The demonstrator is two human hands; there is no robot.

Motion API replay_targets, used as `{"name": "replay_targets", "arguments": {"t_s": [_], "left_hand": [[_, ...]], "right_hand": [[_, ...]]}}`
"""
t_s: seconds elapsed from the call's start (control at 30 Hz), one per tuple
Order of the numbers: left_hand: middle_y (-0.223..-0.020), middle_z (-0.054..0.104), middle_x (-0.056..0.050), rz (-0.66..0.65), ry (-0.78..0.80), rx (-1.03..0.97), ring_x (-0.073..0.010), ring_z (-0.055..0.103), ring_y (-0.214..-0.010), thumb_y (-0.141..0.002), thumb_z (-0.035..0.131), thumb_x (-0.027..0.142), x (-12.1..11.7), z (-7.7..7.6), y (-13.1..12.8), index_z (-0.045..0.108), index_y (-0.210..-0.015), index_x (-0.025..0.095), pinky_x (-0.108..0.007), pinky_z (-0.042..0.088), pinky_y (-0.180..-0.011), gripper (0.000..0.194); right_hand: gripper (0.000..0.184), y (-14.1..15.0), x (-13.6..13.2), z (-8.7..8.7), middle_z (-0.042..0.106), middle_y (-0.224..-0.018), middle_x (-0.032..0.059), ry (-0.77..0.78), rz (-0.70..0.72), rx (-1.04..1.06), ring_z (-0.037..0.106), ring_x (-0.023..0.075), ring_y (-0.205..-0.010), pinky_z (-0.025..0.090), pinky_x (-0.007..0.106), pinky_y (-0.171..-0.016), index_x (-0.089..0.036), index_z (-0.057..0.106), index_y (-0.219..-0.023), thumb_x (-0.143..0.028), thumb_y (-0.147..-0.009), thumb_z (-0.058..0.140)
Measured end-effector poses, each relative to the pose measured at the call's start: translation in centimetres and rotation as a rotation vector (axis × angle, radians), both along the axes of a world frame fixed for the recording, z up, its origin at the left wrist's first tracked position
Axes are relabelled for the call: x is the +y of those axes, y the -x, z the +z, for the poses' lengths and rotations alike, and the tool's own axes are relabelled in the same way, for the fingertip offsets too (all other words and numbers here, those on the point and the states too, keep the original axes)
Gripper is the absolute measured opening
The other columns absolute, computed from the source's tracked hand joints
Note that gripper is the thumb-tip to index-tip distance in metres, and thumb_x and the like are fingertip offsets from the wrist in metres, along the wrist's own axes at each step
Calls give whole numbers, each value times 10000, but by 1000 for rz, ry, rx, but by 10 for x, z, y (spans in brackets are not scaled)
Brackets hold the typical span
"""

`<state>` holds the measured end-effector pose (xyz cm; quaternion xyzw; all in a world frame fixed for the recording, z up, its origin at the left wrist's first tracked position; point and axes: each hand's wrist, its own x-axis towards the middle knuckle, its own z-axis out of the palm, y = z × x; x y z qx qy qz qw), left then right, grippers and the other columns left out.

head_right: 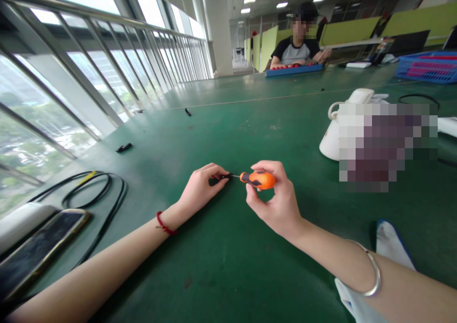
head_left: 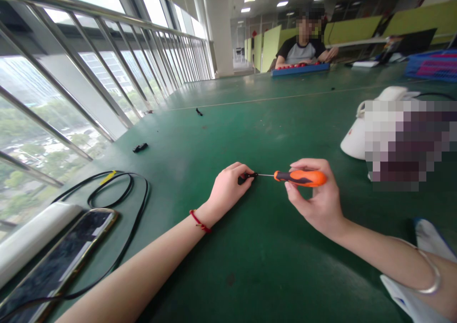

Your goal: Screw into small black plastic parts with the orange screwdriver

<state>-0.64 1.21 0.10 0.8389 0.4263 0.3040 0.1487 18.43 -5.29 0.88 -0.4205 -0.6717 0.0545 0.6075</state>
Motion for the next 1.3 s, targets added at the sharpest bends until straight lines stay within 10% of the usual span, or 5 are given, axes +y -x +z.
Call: {"name": "replay_targets", "arguments": {"t_s": [0.43, 0.63, 0.83, 1.07, 1.3], "left_hand": [[-906, 667, -27, -12, -5, 2, -152, 618, -803, -823, 582, 184, 1, -2, 1, 665, -892, 195, -258, 496, -709, 109], [-898, 673, -29, -9, 6, 1, -151, 618, -789, -819, 589, 171, 1, 0, 0, 669, -884, 188, -258, 501, -705, 105], [-898, 666, -31, -8, 4, 4, -155, 616, -797, -820, 580, 168, 2, 0, 0, 666, -886, 191, -262, 500, -705, 111], [-890, 663, -29, -4, 8, 9, -153, 606, -794, -824, 587, 172, 1, 0, 0, 670, -893, 185, -260, 492, -707, 109], [-896, 659, -30, -4, 5, 23, -159, 608, -809, -823, 582, 169, 0, 1, 0, 665, -894, 189, -259, 491, -705, 111]], "right_hand": [[370, -1, -2, 1, 581, -844, 25, -8, 7, -24, 606, 165, -727, 519, 315, -674, -223, 508, -1059, -189, -717, 645], [80, -2, -2, 4, 448, -423, -84, 123, -17, -164, 514, 137, -494, 465, 308, -616, -242, 548, -843, -232, -792, 609], [418, -2, 0, 0, 584, -876, 32, 4, -18, -13, 600, 185, -773, 526, 348, -712, -228, 509, -1075, -180, -692, 671], [94, -3, -2, 3, 577, -622, -29, 41, 6, -204, 551, 133, -567, 488, 323, -637, -242, 562, -830, -185, -782, 620], [474, -5, 0, 0, 567, -826, 23, -53, -3, -107, 573, 192, -743, 504, 383, -723, -231, 495, -1122, -199, -680, 663]]}}
